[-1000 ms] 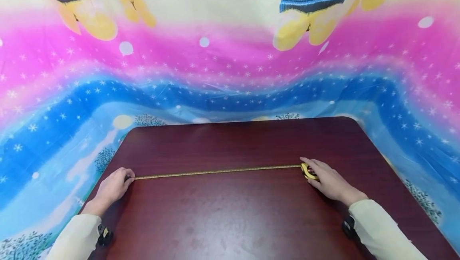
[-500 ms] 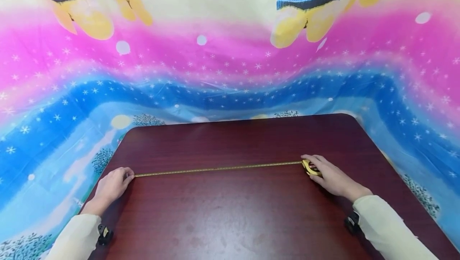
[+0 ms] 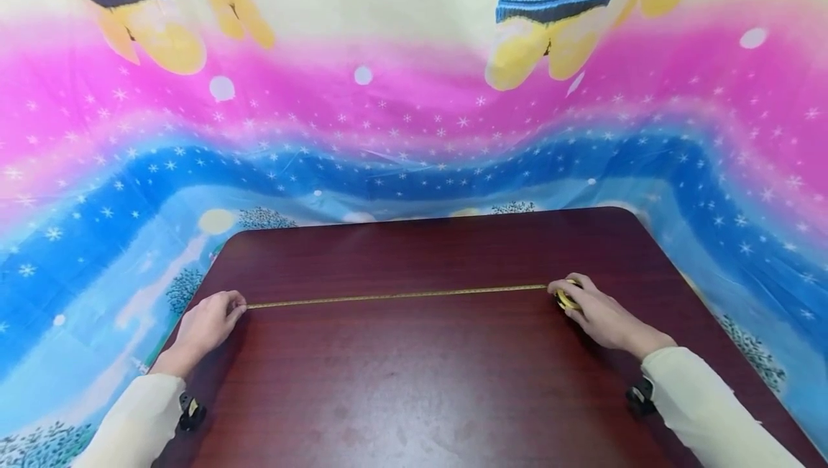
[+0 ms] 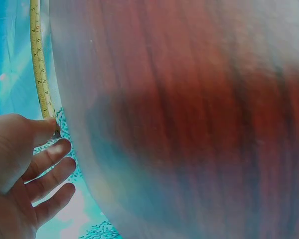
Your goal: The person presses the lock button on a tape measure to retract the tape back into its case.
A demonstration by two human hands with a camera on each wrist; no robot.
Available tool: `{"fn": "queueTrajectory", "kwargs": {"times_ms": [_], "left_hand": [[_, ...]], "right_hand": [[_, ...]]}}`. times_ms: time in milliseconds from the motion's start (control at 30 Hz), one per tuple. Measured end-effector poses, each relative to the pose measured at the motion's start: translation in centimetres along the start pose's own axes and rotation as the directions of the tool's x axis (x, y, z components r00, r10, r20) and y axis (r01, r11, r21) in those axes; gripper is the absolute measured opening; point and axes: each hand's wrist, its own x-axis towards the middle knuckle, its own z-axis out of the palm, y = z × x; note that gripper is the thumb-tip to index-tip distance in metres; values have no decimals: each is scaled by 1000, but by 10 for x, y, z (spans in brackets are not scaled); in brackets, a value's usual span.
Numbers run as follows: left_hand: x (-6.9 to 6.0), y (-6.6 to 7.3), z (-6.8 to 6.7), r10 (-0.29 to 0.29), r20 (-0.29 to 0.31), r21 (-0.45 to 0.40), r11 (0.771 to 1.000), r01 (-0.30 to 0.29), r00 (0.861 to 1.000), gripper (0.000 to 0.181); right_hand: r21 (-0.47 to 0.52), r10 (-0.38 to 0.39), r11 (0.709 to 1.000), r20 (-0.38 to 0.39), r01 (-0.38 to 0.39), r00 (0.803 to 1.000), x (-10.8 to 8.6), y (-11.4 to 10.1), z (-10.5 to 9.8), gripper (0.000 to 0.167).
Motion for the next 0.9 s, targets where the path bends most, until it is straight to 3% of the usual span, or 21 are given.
{"fn": "queueTrajectory", "kwargs": {"times_ms": [167, 400, 633, 900], "left_hand": [[4, 5, -3, 18, -10, -8, 1000, -18, 1000, 7], [10, 10, -9, 28, -14, -8, 1000, -28, 1000, 8], [19, 15, -15, 53, -41, -13, 998, -54, 998, 8], [13, 11, -9, 35, -27, -39, 999, -36, 999, 8]], "right_hand": [[-34, -22, 999, -17, 22, 1000, -1, 1, -5, 28], [-59, -6, 998, 1, 6, 1000, -5, 3, -12, 27], [-73, -22, 997, -39, 20, 999, -3, 7, -18, 26], [0, -5, 1000, 14, 5, 1000, -5, 6, -18, 18]]}}
